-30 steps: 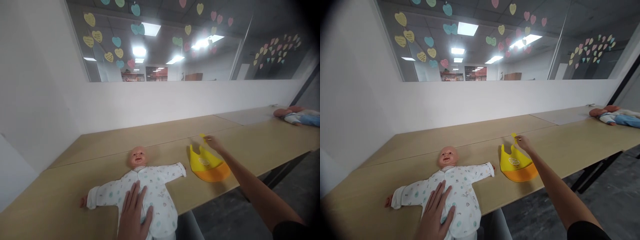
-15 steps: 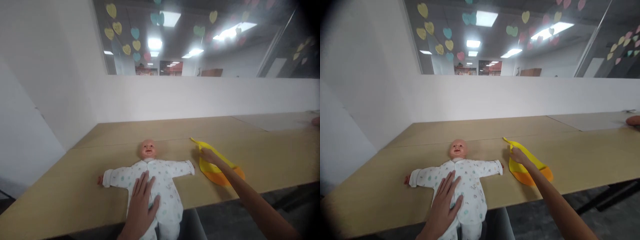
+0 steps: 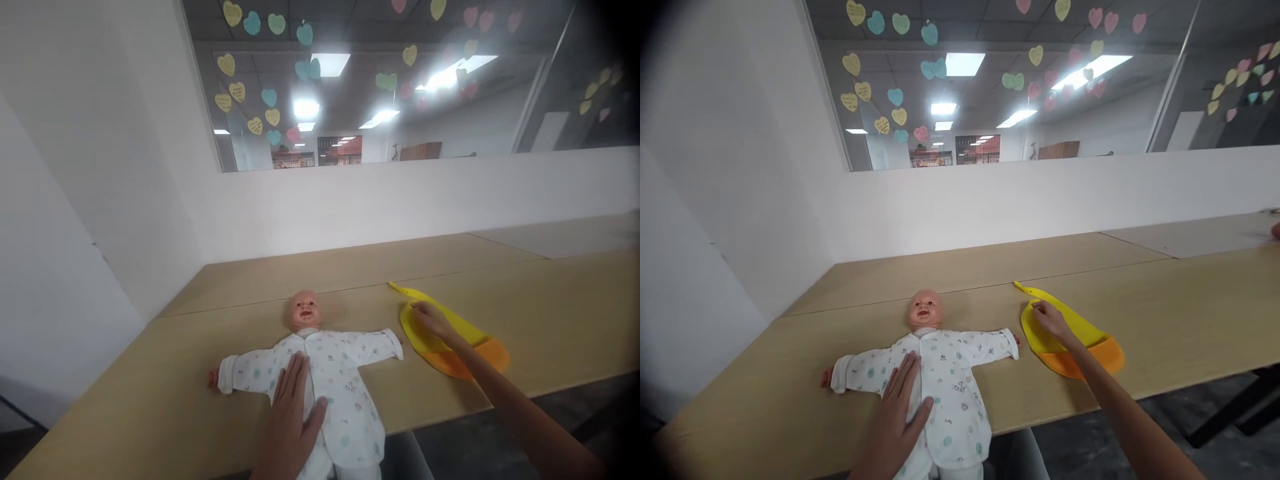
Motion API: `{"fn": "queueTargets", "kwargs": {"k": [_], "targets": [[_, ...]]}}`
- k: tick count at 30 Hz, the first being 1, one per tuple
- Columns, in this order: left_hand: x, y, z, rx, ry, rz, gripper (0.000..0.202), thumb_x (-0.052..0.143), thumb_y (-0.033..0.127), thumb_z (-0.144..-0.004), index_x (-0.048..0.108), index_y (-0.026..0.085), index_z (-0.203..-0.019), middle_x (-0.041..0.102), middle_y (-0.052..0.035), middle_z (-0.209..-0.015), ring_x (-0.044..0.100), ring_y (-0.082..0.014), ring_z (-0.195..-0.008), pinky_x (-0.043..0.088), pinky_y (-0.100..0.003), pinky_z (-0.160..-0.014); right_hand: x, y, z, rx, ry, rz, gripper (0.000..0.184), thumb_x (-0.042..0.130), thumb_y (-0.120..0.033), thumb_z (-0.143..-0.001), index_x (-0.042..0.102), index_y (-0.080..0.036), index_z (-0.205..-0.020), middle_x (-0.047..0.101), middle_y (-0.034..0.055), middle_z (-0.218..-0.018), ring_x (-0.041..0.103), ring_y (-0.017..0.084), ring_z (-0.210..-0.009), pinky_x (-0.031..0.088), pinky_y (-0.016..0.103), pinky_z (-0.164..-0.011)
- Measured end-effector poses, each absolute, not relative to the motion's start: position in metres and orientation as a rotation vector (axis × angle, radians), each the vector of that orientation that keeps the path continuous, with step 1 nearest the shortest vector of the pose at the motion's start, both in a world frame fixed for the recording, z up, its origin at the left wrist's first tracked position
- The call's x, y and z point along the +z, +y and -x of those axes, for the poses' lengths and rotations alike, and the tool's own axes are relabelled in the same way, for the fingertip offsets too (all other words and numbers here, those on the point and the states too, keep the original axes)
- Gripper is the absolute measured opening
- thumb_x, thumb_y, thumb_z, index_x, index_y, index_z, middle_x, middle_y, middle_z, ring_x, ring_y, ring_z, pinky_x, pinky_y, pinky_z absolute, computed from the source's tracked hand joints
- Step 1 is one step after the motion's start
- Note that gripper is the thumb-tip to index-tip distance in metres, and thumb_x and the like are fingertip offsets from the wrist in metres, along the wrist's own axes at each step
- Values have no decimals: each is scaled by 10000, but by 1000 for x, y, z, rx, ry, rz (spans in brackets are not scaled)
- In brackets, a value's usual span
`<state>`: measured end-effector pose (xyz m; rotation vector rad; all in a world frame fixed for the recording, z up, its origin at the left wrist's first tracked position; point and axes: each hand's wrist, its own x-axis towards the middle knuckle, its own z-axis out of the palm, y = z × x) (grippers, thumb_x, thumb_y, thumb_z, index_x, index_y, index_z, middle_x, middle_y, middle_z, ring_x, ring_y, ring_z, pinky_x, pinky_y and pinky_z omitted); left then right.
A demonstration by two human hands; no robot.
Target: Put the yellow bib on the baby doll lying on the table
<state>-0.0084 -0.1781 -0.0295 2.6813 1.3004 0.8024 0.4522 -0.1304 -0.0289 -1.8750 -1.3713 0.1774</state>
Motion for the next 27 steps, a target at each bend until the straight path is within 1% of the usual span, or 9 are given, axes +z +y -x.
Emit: {"fn": "queueTargets", "kwargs": {"k": [3,5,9,13,17,20,22,24,27], "targets": [[-27,-161,14,685,1225,-2718,673,383,372,-1032,53,312,-1615,176,-55,-1663,160,-264,-1534,285,-563,-1213,-44,-112,-443,42,-1574,2148,248,393,-256,-883,600,-121,-867,652,131,-929,583,206,-852,437,306,-784],[-22,-148,19,583,1153,-2753,647,362,383,-1038,81,305,-1616,164,-49,-1663,156,-266,-1534,258,-562,-1222,-52,-101,-435,-74,-1591,2303,265,387,-177,-883,613,-77,-977,644,180,-1029,588,244,-961,419,341,-855],[-11,-123,29,496,1053,-2789,590,342,399,-1044,182,310,-1604,195,-27,-1654,193,-248,-1528,229,-522,-1241,-50,-93,-408,-65,-1514,2411,484,375,-103,-879,458,15,-1341,567,278,-1240,578,323,-1111,435,417,-907],[-12,-104,35,551,1125,-2725,543,330,408,-1043,309,294,-1573,268,-28,-1640,250,-245,-1513,265,-499,-1237,-26,-99,-366,-56,-1553,2337,597,412,-122,-880,370,3,-1463,398,287,-1466,447,383,-1325,415,483,-1040],[-17,-92,35,601,1251,-2568,549,338,440,-1032,390,233,-1538,362,-70,-1601,321,-256,-1481,314,-486,-1216,8,-121,-307,148,-1819,1910,598,450,-222,-918,383,-37,-1484,361,206,-1534,361,288,-1429,316,402,-1191],[-14,-85,32,665,1257,-2483,532,351,428,-1027,422,219,-1510,437,-88,-1551,397,-248,-1429,331,-469,-1199,34,-143,-255,406,-1890,1632,560,414,-405,-975,449,-112,-1451,450,158,-1484,436,247,-1379,346,395,-1183],[-9,-82,28,721,1232,-2451,481,383,400,-1017,486,225,-1454,517,-89,-1479,466,-243,-1364,360,-447,-1169,41,-156,-222,519,-1961,1477,544,407,-456,-982,470,-171,-1442,501,128,-1444,475,231,-1346,375,395,-1166],[-2,-83,24,757,1226,-2428,392,432,358,-998,585,220,-1331,611,-86,-1354,543,-238,-1264,408,-409,-1110,32,-165,-195,543,-2003,1443,578,407,-512,-978,463,-185,-1451,481,124,-1473,444,243,-1383,364,413,-1182],[6,-92,18,732,1281,-2415,233,505,318,-965,667,199,-1083,695,-74,-1115,624,-234,-1075,473,-356,-959,-11,-171,-175,343,-2002,1538,718,421,-627,-933,445,-155,-1473,377,149,-1559,327,318,-1467,316,506,-1207]]}}
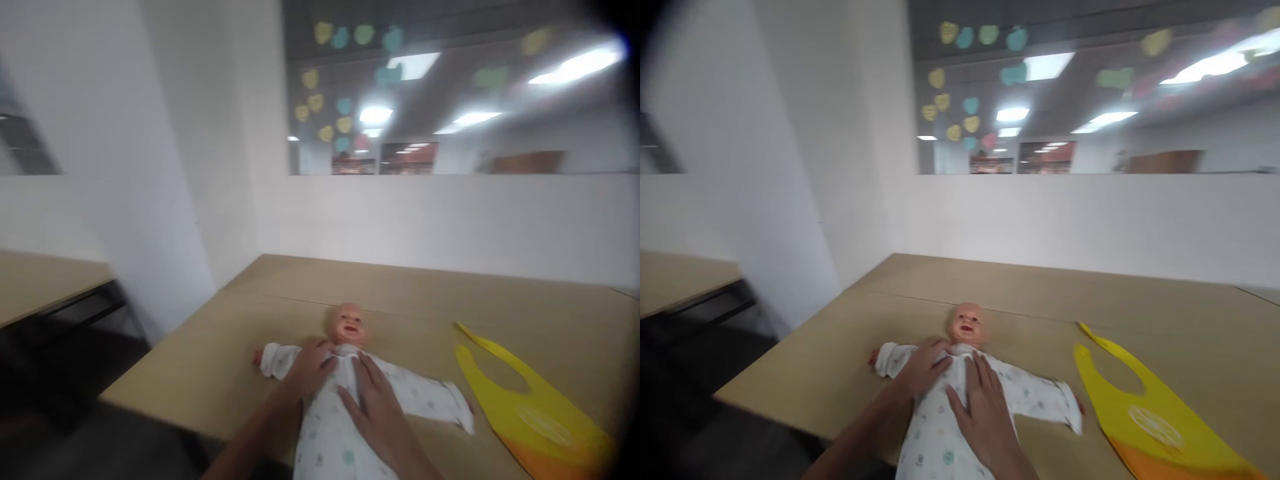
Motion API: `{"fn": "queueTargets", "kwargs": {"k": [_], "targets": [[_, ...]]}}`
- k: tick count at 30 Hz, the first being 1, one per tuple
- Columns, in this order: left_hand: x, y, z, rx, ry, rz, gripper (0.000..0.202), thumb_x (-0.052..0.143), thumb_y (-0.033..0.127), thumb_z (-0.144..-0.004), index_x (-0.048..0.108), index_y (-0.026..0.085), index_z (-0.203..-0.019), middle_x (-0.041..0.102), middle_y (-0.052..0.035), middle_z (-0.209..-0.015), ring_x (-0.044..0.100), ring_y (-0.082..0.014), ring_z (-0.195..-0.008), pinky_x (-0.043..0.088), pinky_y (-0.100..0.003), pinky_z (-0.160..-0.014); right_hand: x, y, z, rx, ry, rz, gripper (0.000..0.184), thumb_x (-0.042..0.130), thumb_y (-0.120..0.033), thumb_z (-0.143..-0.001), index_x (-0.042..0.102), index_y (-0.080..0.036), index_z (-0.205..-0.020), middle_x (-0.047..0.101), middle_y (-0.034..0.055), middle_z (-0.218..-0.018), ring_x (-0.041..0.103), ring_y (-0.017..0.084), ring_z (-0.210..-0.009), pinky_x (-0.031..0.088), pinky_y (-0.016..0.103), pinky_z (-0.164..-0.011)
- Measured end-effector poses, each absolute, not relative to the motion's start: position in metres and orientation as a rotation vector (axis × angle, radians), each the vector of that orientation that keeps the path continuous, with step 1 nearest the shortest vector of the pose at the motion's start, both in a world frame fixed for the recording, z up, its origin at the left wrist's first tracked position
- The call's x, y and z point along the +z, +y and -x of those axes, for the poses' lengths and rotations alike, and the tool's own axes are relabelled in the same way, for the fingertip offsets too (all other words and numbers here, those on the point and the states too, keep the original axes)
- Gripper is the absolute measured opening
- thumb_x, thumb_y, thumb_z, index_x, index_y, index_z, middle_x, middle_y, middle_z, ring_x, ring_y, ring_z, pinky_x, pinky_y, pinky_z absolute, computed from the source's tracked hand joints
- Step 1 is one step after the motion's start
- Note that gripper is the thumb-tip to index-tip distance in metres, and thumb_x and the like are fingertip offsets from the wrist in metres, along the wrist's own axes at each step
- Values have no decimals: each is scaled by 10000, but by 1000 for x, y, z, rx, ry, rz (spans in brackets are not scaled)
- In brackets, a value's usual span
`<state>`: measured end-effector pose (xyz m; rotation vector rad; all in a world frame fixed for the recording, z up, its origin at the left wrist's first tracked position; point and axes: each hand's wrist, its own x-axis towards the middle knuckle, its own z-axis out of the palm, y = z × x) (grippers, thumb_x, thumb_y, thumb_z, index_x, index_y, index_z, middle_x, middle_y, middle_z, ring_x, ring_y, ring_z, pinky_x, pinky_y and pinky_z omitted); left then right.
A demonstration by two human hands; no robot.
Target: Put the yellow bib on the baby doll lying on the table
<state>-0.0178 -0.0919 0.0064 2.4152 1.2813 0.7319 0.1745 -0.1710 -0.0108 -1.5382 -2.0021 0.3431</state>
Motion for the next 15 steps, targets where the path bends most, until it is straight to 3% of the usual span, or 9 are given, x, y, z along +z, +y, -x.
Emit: {"fn": "queueTargets", "kwargs": {"k": [4,6,10,15], "targets": [[4,-98,6,676,1339,-2494,220,475,329,-984,635,192,-1047,693,-85,-1056,650,-235,-953,480,-342,-841,-75,-154,-183,190,-1974,1546,853,406,-718,-863,452,-118,-1468,369,161,-1562,324,375,-1463,341,597,-1170],[-4,-99,-1,770,1427,-2437,197,476,278,-970,619,185,-1069,686,-100,-1019,653,-237,-898,487,-344,-791,-90,-141,-193,233,-1965,1525,883,411,-742,-827,411,-178,-1507,374,134,-1562,321,378,-1466,356,619,-1157],[-19,-106,-12,1169,1417,-2256,178,467,210,-969,622,192,-1055,646,-103,-1088,632,-219,-957,501,-333,-825,-88,-134,-205,408,-2016,1503,888,487,-714,-791,341,-283,-1553,422,105,-1533,282,371,-1486,364,633,-1150],[-21,-112,-15,1362,1312,-2077,166,484,165,-951,633,196,-1015,613,-82,-1103,621,-192,-962,514,-320,-860,-73,-141,-198,433,-1914,1645,911,364,-740,-844,329,-166,-1550,358,156,-1568,232,354,-1508,288,578,-1210]]}}
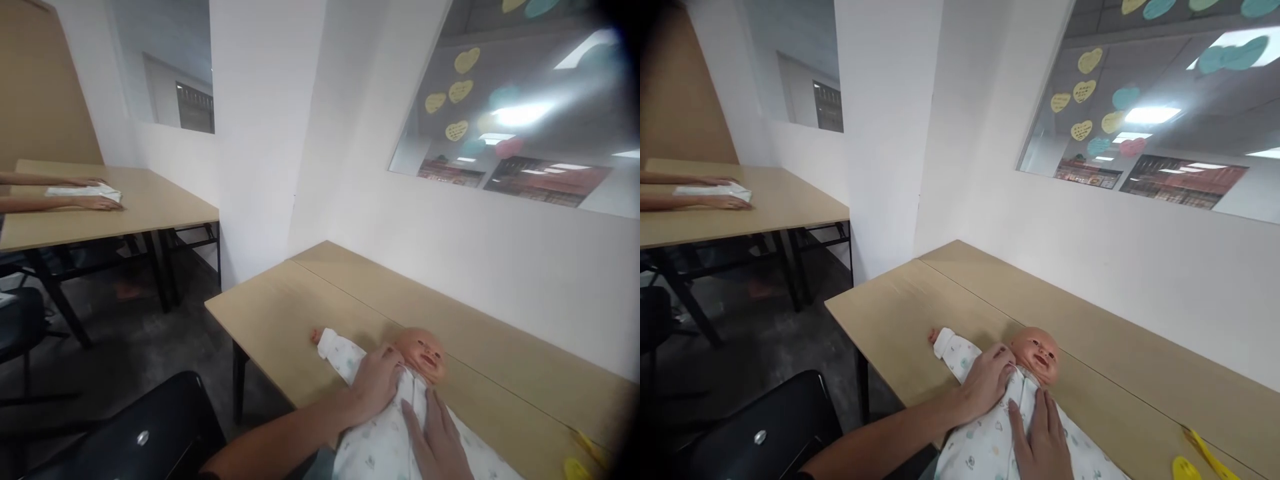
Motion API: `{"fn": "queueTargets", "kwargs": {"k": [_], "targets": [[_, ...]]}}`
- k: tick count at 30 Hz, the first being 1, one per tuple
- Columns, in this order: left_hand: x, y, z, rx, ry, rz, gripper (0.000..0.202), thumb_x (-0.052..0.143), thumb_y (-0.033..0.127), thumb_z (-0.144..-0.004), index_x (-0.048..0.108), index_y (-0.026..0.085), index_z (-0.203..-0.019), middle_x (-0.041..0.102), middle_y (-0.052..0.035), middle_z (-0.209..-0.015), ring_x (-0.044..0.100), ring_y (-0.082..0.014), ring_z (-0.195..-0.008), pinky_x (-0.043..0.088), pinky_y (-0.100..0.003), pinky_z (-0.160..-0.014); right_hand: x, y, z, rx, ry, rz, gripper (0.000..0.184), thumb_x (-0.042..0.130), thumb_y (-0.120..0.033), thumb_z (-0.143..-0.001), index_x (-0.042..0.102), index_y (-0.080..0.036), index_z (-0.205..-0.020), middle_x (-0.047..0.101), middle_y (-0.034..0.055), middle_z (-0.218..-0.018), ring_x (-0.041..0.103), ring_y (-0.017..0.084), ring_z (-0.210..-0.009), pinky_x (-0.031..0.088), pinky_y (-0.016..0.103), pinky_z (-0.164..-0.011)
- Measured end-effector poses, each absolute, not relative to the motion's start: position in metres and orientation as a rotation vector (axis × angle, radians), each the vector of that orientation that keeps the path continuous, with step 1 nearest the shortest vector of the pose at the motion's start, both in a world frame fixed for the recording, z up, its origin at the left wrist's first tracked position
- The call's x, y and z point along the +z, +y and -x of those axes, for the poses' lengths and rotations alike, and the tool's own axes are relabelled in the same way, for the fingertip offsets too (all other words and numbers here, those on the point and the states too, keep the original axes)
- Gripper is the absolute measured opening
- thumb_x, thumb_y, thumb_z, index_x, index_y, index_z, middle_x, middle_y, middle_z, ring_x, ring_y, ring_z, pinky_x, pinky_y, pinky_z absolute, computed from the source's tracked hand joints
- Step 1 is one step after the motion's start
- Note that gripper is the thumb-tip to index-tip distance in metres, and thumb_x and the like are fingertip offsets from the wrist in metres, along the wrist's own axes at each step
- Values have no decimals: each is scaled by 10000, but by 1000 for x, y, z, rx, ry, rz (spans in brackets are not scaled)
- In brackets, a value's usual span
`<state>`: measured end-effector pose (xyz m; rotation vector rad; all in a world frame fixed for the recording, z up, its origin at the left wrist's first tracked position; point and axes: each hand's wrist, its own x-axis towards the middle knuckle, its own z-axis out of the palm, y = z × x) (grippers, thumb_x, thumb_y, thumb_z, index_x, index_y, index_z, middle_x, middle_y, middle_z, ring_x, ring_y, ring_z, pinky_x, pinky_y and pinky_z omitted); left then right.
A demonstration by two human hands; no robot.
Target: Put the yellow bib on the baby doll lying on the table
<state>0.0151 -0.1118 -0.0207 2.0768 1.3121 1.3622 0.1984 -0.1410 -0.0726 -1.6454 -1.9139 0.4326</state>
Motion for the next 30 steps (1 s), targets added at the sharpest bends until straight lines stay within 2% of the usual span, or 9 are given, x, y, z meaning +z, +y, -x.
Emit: {"fn": "queueTargets", "kwargs": {"k": [4,8,13,16,20,23,26,28,30], "targets": [[-20,-112,-16,1494,1252,-2012,170,481,152,-940,646,183,-967,559,-98,-1198,610,-194,-1022,516,-322,-883,-65,-147,-189,509,-1836,1776,970,341,-746,-864,249,-83,-1566,227,160,-1624,215,354,-1512,256,568,-1225],[-19,-113,-15,1491,1297,-2030,219,477,122,-921,674,192,-985,591,-86,-1125,599,-211,-1042,505,-364,-931,-58,-153,-182,478,-1785,1804,972,348,-757,-854,303,-76,-1546,257,159,-1613,214,354,-1510,225,567,-1234],[-16,-129,-16,1449,1207,-2131,380,498,74,-870,652,216,-1187,617,-81,-1223,565,-222,-1156,461,-395,-1033,-53,-153,-174,370,-1808,1795,861,306,-651,-911,317,-56,-1533,299,174,-1591,251,328,-1500,229,525,-1239],[-17,-139,-17,1378,1153,-2184,386,463,115,-926,626,207,-1264,631,-76,-1288,552,-206,-1221,433,-392,-1090,-48,-151,-173,360,-1881,1779,792,307,-546,-926,292,-51,-1544,277,168,-1602,232,299,-1512,218,484,-1251],[-21,-133,-17,1258,1171,-2285,385,369,196,-1007,625,204,-1294,634,-74,-1356,517,-194,-1325,353,-433,-1178,-35,-151,-169,398,-1925,1836,812,323,-506,-939,243,20,-1553,219,200,-1616,185,301,-1526,192,474,-1258],[-25,-124,-17,1091,1230,-2405,438,303,251,-1036,587,190,-1364,571,-81,-1445,444,-197,-1411,295,-465,-1212,-25,-153,-166,417,-1929,1807,805,325,-506,-960,226,20,-1561,192,192,-1628,160,284,-1533,170,455,-1264],[-31,-117,-15,970,1318,-2471,483,272,316,-1049,525,186,-1441,445,-96,-1544,334,-215,-1480,248,-499,-1226,-16,-158,-166,464,-1925,1772,795,337,-511,-972,221,1,-1569,164,174,-1639,129,266,-1542,148,434,-1270],[-36,-113,-12,936,1374,-2487,503,270,358,-1050,493,200,-1473,351,-108,-1595,278,-242,-1503,248,-521,-1218,-11,-161,-166,503,-1928,1742,794,340,-526,-979,219,-14,-1574,155,161,-1644,111,260,-1546,138,430,-1272],[-43,-107,-10,937,1422,-2502,523,270,377,-1047,458,191,-1498,315,-125,-1609,259,-262,-1508,262,-532,-1209,-5,-164,-167,543,-1927,1730,802,337,-545,-984,207,-23,-1579,138,152,-1648,94,261,-1549,123,438,-1272]]}}
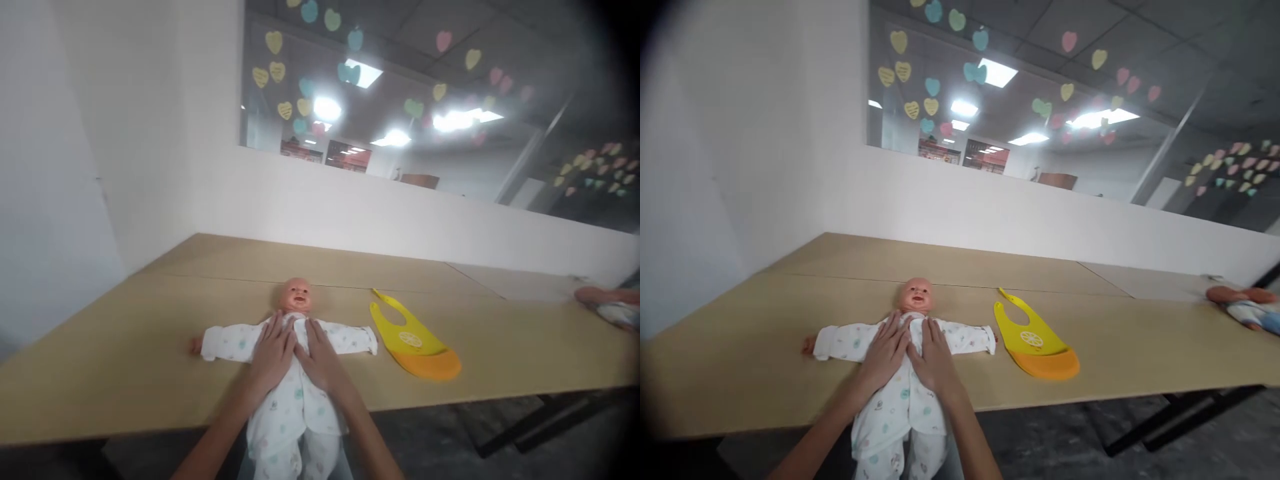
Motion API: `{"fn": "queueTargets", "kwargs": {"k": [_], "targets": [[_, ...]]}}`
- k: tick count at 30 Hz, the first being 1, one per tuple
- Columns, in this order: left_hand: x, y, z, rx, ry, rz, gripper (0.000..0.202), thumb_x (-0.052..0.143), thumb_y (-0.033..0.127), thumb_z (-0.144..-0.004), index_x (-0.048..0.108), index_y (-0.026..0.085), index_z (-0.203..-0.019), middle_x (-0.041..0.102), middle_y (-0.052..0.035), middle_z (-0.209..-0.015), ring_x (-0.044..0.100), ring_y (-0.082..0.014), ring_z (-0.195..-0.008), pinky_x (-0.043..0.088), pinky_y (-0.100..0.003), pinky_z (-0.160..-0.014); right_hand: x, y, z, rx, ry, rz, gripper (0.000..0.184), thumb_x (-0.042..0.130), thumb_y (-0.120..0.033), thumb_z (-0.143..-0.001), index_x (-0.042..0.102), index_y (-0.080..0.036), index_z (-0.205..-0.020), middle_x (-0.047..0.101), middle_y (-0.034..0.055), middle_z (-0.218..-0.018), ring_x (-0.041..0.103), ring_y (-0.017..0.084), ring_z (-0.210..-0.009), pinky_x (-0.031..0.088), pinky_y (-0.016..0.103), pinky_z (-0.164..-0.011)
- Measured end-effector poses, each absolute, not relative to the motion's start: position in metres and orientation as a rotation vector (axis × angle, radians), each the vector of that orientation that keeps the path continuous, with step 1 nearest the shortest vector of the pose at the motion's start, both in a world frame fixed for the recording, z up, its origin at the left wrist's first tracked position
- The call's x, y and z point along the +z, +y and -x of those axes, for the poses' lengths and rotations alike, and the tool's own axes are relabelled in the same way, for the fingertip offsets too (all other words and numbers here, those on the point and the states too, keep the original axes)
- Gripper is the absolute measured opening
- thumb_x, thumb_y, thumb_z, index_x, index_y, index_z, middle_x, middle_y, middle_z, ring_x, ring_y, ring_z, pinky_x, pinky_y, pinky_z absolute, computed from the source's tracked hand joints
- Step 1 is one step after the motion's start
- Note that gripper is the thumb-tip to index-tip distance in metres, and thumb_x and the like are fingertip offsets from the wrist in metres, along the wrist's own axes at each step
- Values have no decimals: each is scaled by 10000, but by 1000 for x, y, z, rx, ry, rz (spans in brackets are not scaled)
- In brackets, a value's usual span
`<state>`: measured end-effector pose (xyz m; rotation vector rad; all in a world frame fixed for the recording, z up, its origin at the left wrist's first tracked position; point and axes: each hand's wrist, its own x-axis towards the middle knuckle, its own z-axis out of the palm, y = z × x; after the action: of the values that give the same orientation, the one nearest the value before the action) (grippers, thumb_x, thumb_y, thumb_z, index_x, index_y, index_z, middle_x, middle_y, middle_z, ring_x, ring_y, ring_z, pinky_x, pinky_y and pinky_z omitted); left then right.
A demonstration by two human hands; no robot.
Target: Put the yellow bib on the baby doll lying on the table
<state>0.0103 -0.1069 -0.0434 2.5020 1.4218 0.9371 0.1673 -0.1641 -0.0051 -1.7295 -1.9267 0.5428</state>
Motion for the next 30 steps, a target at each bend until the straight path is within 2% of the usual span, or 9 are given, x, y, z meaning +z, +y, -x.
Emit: {"fn": "queueTargets", "kwargs": {"k": [6,12,15,21,23,25,27,29,30], "targets": [[-67,-84,-9,954,1649,-2499,665,283,424,-1003,396,-22,-1483,376,-262,-1547,308,-346,-1477,286,-561,-1190,1,-169,-171,613,-1875,1661,850,299,-643,-982,183,-63,-1591,102,123,-1656,69,267,-1551,108,457,-1272],[-74,-76,-6,927,1705,-2496,684,276,460,-987,413,-9,-1466,397,-255,-1540,325,-356,-1467,269,-570,-1194,-5,-168,-173,585,-1858,1580,825,277,-646,-988,208,-86,-1590,123,125,-1651,84,276,-1549,129,494,-1269],[-73,-76,-4,847,1714,-2486,724,231,472,-991,400,-44,-1470,372,-258,-1553,306,-353,-1476,245,-553,-1211,-5,-167,-173,572,-1869,1578,805,279,-627,-995,209,-90,-1591,128,117,-1652,84,274,-1549,130,484,-1273],[-81,-73,2,869,1688,-2526,707,257,480,-979,414,-4,-1471,403,-234,-1544,329,-338,-1470,271,-562,-1205,2,-176,-188,630,-1945,1518,744,296,-588,-1007,195,-153,-1602,86,66,-1664,79,246,-1551,138,439,-1279],[-87,-72,6,900,1663,-2551,690,266,471,-972,417,25,-1476,429,-215,-1533,350,-330,-1461,275,-559,-1207,10,-179,-204,655,-1987,1450,684,340,-562,-1008,264,-209,-1588,163,46,-1655,170,230,-1536,195,405,-1267],[-92,-71,10,929,1650,-2568,668,272,453,-967,414,58,-1486,457,-192,-1521,373,-317,-1452,287,-553,-1206,18,-176,-230,644,-1966,1437,569,414,-515,-997,458,-241,-1494,406,55,-1560,388,226,-1440,319,373,-1209],[-96,-70,13,940,1651,-2576,659,272,443,-964,409,72,-1492,465,-179,-1519,390,-312,-1444,308,-554,-1198,24,-165,-270,606,-1882,1501,403,450,-436,-987,654,-236,-1270,656,59,-1292,603,214,-1199,462,339,-1058],[-99,-70,15,932,1654,-2579,667,270,448,-964,407,65,-1492,462,-177,-1521,401,-315,-1437,324,-565,-1189,24,-145,-324,527,-1800,1576,339,400,-329,-986,694,-207,-1102,713,59,-1105,658,193,-1006,513,304,-902],[-100,-70,16,920,1653,-2577,670,270,449,-965,405,60,-1493,456,-175,-1525,398,-315,-1438,326,-569,-1187,21,-133,-354,431,-1733,1642,326,394,-288,-971,682,-186,-1084,708,72,-1087,652,193,-988,506,306,-898]]}}
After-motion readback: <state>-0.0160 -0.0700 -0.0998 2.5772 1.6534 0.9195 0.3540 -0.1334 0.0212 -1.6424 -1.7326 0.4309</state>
